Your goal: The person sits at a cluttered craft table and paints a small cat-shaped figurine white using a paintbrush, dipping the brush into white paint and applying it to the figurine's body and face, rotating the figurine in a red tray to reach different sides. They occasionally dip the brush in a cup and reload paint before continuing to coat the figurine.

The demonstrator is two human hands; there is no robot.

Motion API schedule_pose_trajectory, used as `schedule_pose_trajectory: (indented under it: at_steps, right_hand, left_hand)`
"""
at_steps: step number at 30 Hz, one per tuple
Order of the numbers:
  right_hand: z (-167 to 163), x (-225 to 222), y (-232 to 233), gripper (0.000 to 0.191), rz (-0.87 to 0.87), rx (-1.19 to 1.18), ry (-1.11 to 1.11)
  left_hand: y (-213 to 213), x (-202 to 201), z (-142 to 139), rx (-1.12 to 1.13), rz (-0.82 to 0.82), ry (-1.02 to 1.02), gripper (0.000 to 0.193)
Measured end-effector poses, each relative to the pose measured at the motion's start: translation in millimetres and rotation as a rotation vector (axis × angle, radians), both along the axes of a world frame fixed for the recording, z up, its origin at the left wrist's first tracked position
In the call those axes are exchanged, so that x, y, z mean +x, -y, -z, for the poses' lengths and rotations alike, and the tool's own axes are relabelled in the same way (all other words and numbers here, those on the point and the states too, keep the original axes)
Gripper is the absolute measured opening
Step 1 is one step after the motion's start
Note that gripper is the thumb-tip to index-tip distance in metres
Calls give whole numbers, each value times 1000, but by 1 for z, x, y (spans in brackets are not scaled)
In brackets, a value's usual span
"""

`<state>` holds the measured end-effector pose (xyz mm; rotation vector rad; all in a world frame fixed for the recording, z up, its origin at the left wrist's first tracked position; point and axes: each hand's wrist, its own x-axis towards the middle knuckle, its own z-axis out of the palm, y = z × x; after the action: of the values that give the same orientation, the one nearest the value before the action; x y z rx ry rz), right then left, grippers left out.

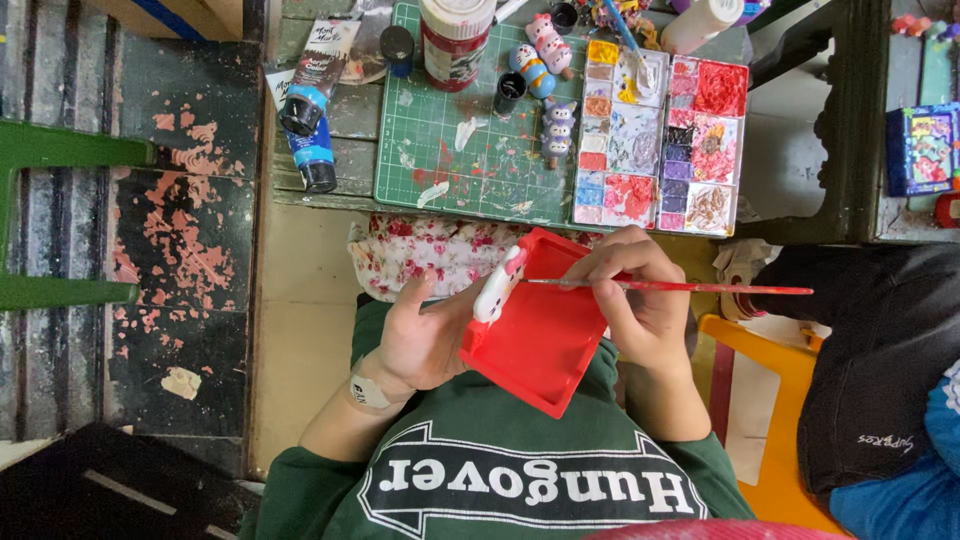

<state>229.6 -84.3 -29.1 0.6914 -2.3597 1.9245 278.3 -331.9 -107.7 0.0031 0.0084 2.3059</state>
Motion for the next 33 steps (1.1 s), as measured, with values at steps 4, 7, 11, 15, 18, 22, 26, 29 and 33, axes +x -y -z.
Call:
schedule_pose_trajectory:
  at_steps: [4,7,11,15,18,22,26,29,33]
  right_hand:
    - [2,2,-1,9,-11,-108,91]
    - [3,5,-2,9,4,-84,148]
    - [3,3,-4,6,-22,-58,149]
    - [4,2,-4,6,-37,-31,138]
    - [4,2,-5,6,-41,-45,158]
    - [4,2,-6,6,-43,-29,148]
    - [6,1,-5,6,-56,-60,170]
    - [6,1,-6,5,-68,-80,180]
    - [7,2,-6,3,-63,-79,191]
  left_hand:
    - [0,-3,-6,-17,16,39,106]
    - [0,-2,-7,-49,16,33,107]
    - [1,-2,-7,-83,25,12,107]
    - [2,-1,-7,-79,22,10,108]
    - [3,0,-7,-98,33,15,108]
    - [2,-1,-10,-109,25,-13,109]
    - [3,-2,-15,-117,21,-27,109]
    - [2,-2,-19,-114,14,-39,110]
    - [0,0,-22,-108,7,-45,110]
